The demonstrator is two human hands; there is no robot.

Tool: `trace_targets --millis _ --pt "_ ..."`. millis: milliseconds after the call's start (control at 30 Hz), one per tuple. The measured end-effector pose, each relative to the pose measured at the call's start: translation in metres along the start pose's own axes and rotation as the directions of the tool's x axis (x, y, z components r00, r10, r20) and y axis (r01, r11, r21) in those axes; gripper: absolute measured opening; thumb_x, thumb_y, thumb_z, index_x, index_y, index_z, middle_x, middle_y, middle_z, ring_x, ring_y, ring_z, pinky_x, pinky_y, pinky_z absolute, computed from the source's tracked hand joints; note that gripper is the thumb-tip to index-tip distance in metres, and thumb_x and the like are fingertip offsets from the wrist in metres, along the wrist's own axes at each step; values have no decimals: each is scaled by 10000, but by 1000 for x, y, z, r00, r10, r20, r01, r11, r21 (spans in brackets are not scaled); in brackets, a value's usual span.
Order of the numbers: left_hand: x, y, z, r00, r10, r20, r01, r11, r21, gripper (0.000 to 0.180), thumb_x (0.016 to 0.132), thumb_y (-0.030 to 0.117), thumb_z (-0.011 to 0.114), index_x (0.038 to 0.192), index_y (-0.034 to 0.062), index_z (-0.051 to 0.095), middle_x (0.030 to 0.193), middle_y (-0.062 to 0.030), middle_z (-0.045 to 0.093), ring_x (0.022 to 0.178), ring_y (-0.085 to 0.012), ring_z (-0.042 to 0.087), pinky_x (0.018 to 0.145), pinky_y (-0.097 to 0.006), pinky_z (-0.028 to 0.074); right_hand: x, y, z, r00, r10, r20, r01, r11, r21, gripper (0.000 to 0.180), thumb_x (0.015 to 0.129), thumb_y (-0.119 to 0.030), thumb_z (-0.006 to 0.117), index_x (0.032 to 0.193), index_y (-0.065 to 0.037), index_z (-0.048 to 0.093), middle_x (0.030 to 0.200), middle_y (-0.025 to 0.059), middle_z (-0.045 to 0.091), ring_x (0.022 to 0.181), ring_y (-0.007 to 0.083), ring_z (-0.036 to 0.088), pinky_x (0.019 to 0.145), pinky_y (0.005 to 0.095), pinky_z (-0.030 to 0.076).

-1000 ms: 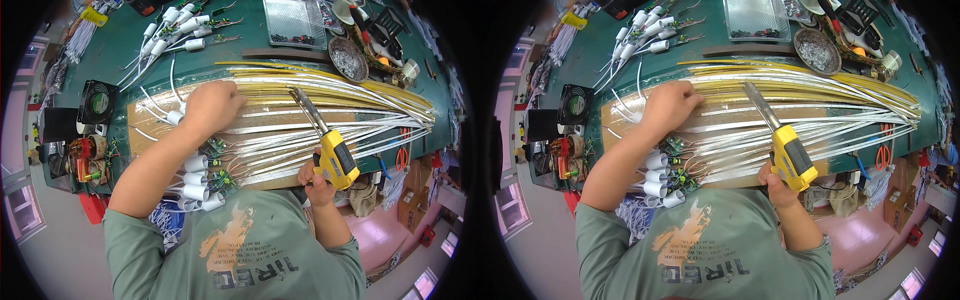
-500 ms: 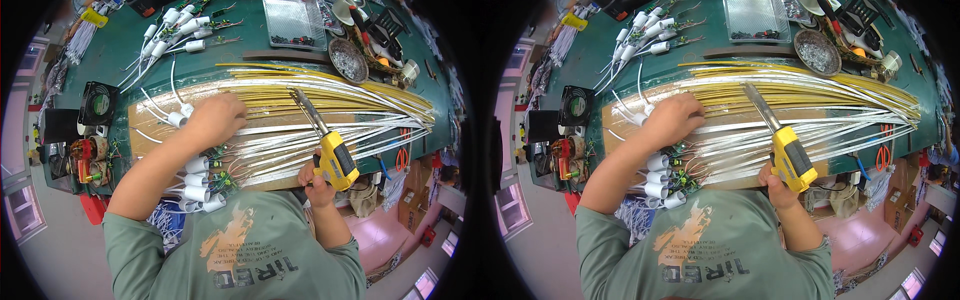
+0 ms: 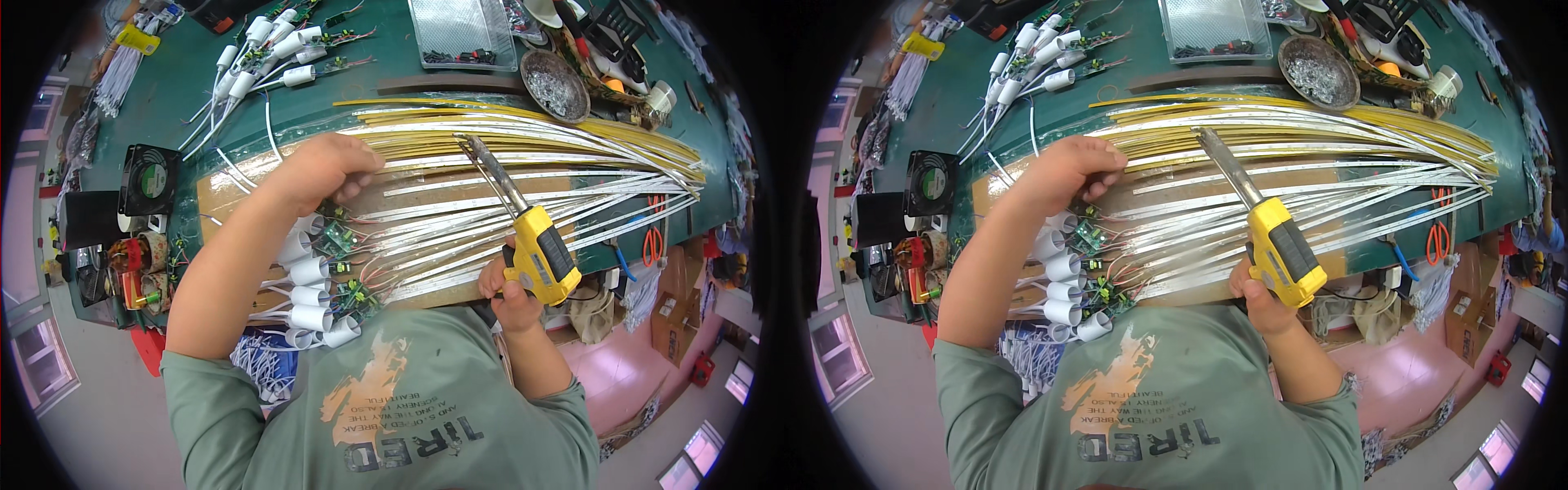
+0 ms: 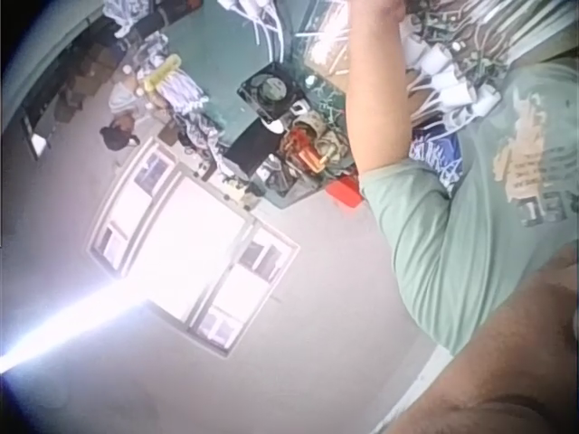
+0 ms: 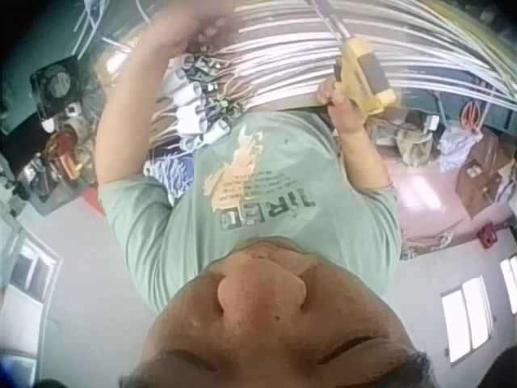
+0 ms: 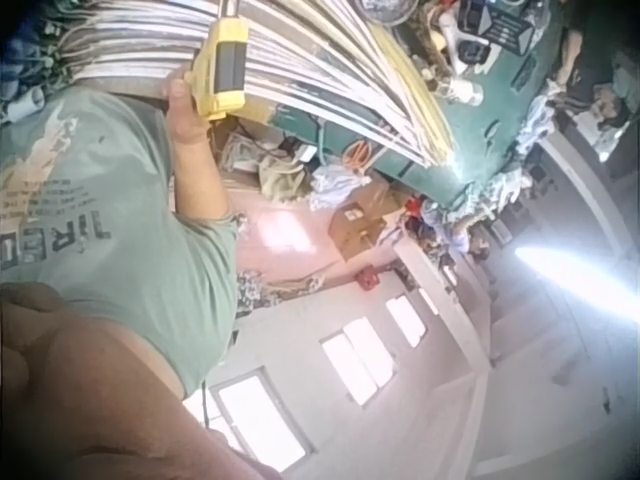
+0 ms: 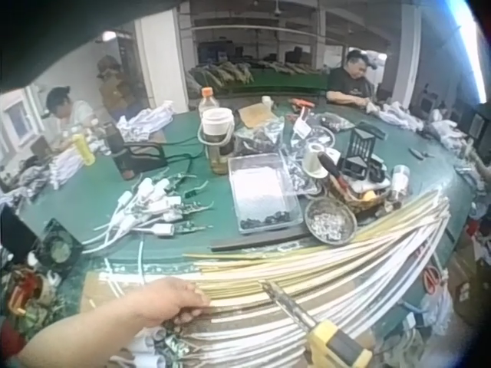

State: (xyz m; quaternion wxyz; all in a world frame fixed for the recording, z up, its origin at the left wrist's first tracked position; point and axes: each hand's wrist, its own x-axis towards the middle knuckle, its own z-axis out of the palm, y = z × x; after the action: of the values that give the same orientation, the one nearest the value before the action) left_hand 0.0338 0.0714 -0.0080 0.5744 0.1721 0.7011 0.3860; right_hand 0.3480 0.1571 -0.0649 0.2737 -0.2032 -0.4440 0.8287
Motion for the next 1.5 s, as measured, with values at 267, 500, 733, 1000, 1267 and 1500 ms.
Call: trace_targets --millis 267,500,733,1000,1267,1500 --pt "-3 -6 29 873 435 -222 -38 513 857 293 831 313 679 788 23 667 782 -193 650 762 -354 629 701 -430 487 1 0 1 1000 22 2 -22 1000 11 691 826 -267 732 1364 -30 368 723 21 473 624 142 457 543 290 379" --pt "-32 -11 48 790 613 -13 -361 483 798 284 826 320 694 857 39 677 879 -168 650 868 -342 629 778 -427 493 1 0 0 1000 -14 12 13 999 45 708 826 -315 739 1365 -45 368 724 16 473 627 144 457 545 289 381" --pt "-51 -9 99 823 518 235 -420 274 865 813 664 451 808 1268 1 503 1131 -179 570 1069 -363 534 912 -436 434 -9 -5 -5 994 -94 -56 100 988 115 734 821 -302 741 1387 -53 347 749 28 494 669 146 470 593 306 404" --pt "-53 -19 128 816 485 314 -406 95 909 817 648 283 806 1312 -24 442 1047 -167 556 1032 -346 532 900 -430 435 -20 -30 -33 919 -335 -207 347 937 27 687 861 -310 688 1383 -20 346 776 45 516 651 156 496 580 306 431" --pt "-29 -28 135 876 425 227 -315 150 937 260 719 94 623 929 -21 521 913 -227 605 840 -417 612 762 -492 514 -37 -58 -50 818 -485 -309 478 872 -103 656 876 -333 640 1366 -3 354 755 46 502 625 164 483 573 326 439" --pt "-22 -6 117 892 392 227 -353 288 890 254 721 86 574 937 -47 568 899 -276 618 878 -435 603 774 -489 491 -72 -72 -69 778 -498 -382 488 863 -131 687 887 -494 586 1321 10 410 746 43 479 673 172 511 610 323 454"
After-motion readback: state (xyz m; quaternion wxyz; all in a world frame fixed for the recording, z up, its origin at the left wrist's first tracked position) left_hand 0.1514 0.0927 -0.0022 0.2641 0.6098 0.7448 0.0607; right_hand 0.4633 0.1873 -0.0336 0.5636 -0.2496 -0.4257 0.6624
